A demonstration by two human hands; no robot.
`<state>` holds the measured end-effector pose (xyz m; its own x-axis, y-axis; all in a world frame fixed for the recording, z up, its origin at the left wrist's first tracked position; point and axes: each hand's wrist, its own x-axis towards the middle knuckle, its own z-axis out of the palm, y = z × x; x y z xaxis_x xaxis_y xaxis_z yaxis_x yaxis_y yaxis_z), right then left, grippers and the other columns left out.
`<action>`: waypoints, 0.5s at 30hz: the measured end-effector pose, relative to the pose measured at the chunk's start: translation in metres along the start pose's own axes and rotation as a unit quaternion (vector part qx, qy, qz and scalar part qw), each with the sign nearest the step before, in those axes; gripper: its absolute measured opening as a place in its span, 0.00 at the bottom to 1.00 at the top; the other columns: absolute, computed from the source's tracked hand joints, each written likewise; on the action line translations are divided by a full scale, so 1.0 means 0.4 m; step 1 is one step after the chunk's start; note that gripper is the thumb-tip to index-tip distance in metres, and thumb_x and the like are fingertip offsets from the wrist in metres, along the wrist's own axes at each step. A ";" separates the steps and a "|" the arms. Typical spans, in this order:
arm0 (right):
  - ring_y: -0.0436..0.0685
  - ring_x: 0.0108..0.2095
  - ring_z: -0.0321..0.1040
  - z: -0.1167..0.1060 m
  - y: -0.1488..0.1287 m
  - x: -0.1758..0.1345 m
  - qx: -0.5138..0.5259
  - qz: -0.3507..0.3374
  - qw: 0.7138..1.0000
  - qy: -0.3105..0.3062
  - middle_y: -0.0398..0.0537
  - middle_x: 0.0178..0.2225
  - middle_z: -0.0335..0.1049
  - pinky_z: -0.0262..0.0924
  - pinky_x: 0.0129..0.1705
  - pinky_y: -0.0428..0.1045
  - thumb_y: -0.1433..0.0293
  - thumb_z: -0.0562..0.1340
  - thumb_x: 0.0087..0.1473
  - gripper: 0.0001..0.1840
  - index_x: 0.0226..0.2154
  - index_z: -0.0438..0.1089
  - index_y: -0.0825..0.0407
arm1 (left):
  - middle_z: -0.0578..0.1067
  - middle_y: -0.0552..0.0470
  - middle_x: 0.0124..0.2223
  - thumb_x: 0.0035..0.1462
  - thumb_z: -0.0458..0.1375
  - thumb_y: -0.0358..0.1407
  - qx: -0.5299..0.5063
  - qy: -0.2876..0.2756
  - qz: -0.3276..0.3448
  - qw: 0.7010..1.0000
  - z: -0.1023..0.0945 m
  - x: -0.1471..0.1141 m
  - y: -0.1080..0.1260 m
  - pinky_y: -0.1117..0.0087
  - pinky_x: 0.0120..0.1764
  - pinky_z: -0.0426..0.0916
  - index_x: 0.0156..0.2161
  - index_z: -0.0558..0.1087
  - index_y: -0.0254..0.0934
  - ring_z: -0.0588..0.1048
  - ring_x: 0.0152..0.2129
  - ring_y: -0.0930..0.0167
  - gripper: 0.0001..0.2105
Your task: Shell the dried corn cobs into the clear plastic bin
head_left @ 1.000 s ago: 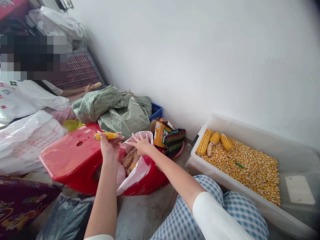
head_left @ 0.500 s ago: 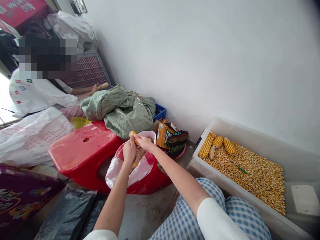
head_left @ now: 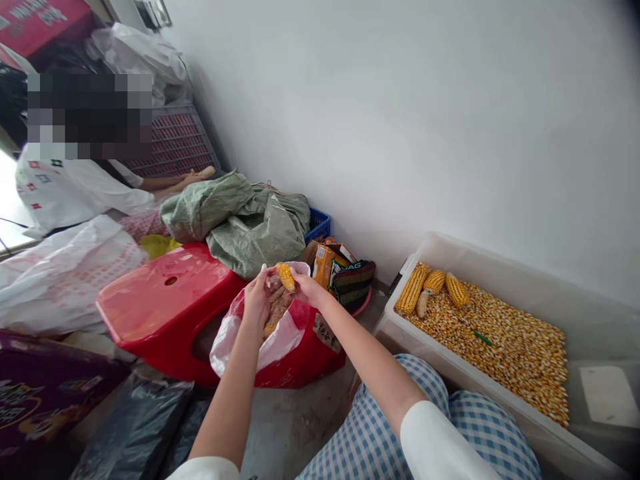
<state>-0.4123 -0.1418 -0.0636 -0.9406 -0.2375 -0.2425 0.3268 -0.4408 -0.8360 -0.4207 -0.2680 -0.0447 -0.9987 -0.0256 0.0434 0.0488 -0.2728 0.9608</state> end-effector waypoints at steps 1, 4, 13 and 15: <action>0.47 0.21 0.61 -0.002 0.001 -0.001 0.024 -0.007 1.000 -0.009 0.43 0.23 0.66 0.57 0.23 0.42 0.59 0.50 0.60 0.17 0.38 0.67 0.53 | 0.71 0.50 0.27 0.47 0.60 0.49 -0.028 -0.009 -0.019 0.999 0.003 0.001 0.002 0.75 0.27 0.65 0.18 0.59 0.35 0.70 0.24 0.74 0.21; 0.47 0.20 0.61 -0.008 0.003 -0.004 0.085 -0.031 0.995 -0.033 0.39 0.23 0.66 0.58 0.25 0.44 0.62 0.50 0.60 0.11 0.41 0.63 0.48 | 0.63 0.55 0.17 0.49 0.58 0.50 -0.047 -0.046 -0.049 0.997 0.012 -0.004 0.011 0.76 0.17 0.56 0.17 0.57 0.37 0.59 0.12 0.79 0.22; 0.47 0.21 0.61 -0.045 -0.035 -0.045 0.192 -0.013 0.981 -0.022 0.42 0.21 0.64 0.60 0.28 0.44 0.54 0.47 0.59 0.23 0.30 0.65 0.54 | 0.63 0.58 0.15 0.54 0.52 0.48 0.195 0.006 0.082 0.977 -0.027 0.016 0.043 0.78 0.15 0.54 0.29 0.67 0.36 0.59 0.10 0.78 0.16; 0.47 0.22 0.60 -0.055 -0.049 -0.070 0.190 -0.025 0.981 -0.002 0.41 0.21 0.64 0.60 0.28 0.44 0.54 0.49 0.58 0.21 0.30 0.65 0.53 | 0.74 0.52 0.29 0.51 0.55 0.46 0.269 -0.056 0.120 0.954 -0.046 0.033 0.041 0.75 0.24 0.65 0.46 0.66 0.38 0.71 0.20 0.75 0.20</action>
<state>-0.3944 -0.1072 -0.0513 -0.9561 -0.2110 -0.2031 0.2920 -0.7426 -0.6027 -0.4328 -0.2906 -0.0335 -0.9562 0.0854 0.2800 0.2926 0.2614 0.9198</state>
